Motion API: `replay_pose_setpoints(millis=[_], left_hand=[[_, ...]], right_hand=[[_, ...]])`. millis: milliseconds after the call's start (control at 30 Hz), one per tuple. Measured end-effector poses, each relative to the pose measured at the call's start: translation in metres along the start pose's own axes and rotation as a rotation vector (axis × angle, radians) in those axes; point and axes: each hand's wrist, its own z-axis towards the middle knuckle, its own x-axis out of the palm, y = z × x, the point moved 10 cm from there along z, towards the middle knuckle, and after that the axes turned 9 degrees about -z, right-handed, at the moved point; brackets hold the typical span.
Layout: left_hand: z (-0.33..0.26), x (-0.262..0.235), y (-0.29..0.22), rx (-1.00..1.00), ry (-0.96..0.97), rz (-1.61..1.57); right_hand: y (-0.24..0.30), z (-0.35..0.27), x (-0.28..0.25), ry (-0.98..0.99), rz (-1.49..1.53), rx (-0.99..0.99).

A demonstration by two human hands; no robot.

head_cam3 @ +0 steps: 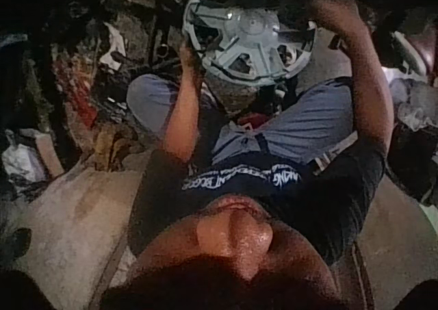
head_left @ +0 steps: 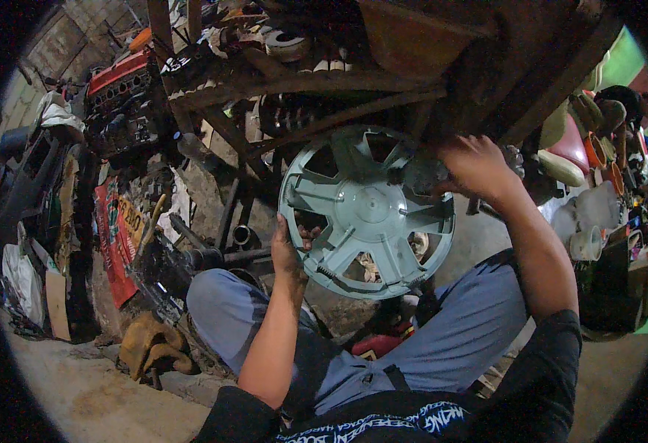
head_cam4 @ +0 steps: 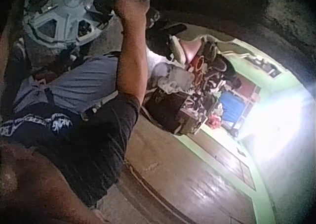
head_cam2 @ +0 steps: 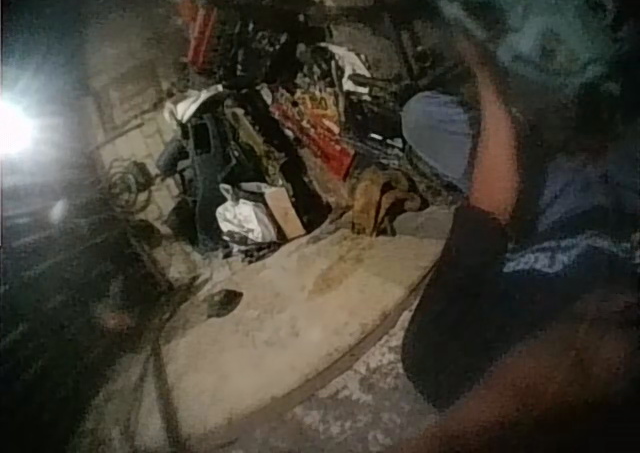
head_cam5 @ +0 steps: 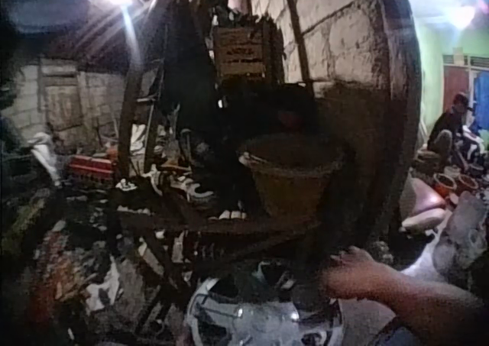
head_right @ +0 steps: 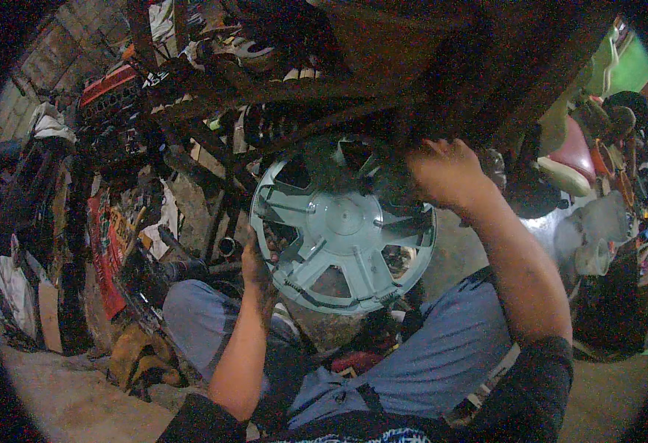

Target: The person sits on the floor and paints a light green wheel rim with a brush. They rotate the rim to cover all spokes and edges, then wipe the surface with a cloth.

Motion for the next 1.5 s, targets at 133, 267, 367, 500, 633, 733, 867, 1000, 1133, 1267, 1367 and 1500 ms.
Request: replay_pose_setpoints(millis=[133, 267, 367, 500, 633, 733, 867, 1000, 1133, 1267, 1367, 1500], left_hand=[[-0.002, 0.002, 0.002, -0.010, -0.027, 0.021], [-0.003, -0.001, 0.003, -0.014, -0.021, -0.042], [0.001, -0.009, 0.007, -0.067, -0.042, -0.055], [-0.004, -0.002, 0.004, -0.064, -0.048, -0.073], [-0.004, 0.006, 0.003, -0.043, -0.054, -0.042], [0.000, -0.006, -0.007, 0.017, -0.023, -0.061], [-0.004, -0.005, -0.002, -0.019, -0.092, -0.035], [0.001, -0.005, 0.000, 0.002, -0.057, -0.059], [0.004, -0.009, 0.003, 0.016, -0.080, -0.051], [-0.004, 0.002, -0.005, 0.030, -0.041, -0.142], [-0.005, 0.004, -0.003, 0.019, -0.039, -0.171], [-0.004, 0.000, 0.000, -0.015, -0.056, -0.210]], right_hand=[[0.005, -0.004, 0.004, -0.107, -0.022, -0.057], [0.003, 0.001, 0.002, 0.073, 0.092, -0.048], [0.011, -0.007, -0.002, 0.113, 0.142, -0.091], [-0.005, -0.010, -0.006, 0.003, 0.060, -0.040], [-0.008, -0.020, 0.006, 0.077, 0.146, -0.049], [0.021, -0.027, -0.010, 0.235, 0.209, -0.141], [0.013, -0.030, -0.011, 0.171, 0.174, -0.093], [0.043, -0.035, -0.030, 0.225, 0.289, -0.263], [0.049, -0.032, -0.041, 0.062, 0.279, -0.312], [0.059, -0.036, -0.059, 0.028, 0.305, -0.354], [0.063, -0.034, -0.062, 0.037, 0.310, -0.366], [0.068, -0.033, -0.064, 0.001, 0.336, -0.385]])
